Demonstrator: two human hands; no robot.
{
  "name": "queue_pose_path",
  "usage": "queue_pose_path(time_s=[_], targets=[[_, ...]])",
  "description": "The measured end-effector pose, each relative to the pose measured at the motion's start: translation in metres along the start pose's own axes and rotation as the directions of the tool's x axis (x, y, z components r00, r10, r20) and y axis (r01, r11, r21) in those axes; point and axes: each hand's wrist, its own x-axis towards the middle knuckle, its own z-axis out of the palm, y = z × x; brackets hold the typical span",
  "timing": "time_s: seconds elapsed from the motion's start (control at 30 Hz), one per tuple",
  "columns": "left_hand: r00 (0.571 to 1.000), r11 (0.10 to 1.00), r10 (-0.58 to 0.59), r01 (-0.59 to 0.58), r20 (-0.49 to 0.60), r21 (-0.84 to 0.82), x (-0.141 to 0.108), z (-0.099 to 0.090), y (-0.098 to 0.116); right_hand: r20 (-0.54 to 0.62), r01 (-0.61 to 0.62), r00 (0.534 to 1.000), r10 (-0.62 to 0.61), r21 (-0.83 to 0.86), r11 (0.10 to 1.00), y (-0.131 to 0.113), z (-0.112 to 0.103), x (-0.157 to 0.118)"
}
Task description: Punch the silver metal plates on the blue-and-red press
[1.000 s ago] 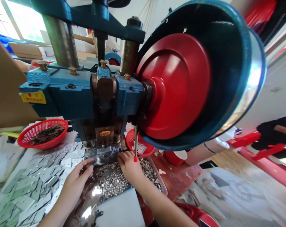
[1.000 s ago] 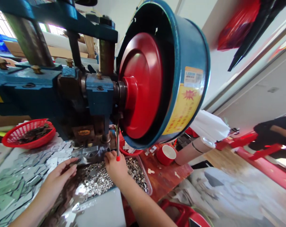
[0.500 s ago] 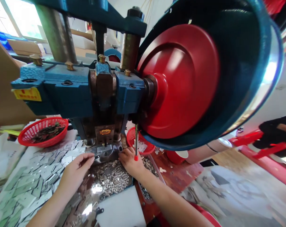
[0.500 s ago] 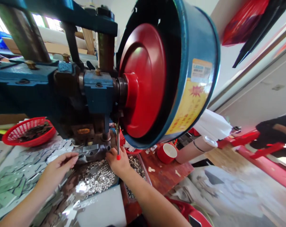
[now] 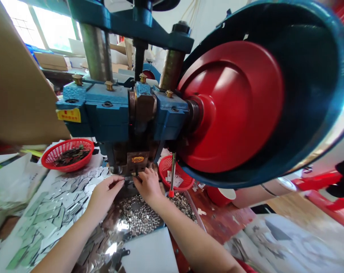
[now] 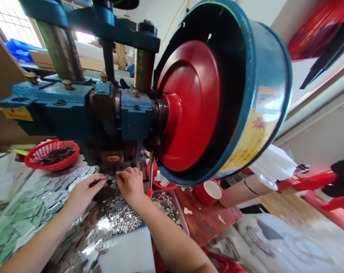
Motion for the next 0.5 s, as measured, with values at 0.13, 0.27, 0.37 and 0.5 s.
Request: queue_pose_path(time_s=[0.13, 0.27, 0.37, 0.5], targets=[[1.0, 1.0, 0.005, -0.005, 0.004, 0.019, 0.003, -0.002, -0.001, -0.006, 0.183, 0.983, -0.184, -0.075, 0.98, 0.002, -0.009, -0.009], [1.0, 0.999, 0.013, -0.013, 0.012, 0.039, 0.008, -0.001, 0.0, -0.02, 0.267, 0.963, -0.27, -0.098, 0.959, 0.005, -0.017, -0.018], [0.999, 0.997, 0.03, -0.031, 0.019, 0.067, 0.013, 0.003, 0.003, -0.022, 0.274, 0.961, -0.275, -0.037, 0.961, 0.008, -0.017, -0.023], [0.998, 0.991, 0.055, -0.057, 0.012, 0.122, 0.019, 0.014, 0.005, -0.051, 0.213, 0.977, -0.209, 0.095, 0.973, 0.013, -0.013, -0.027]])
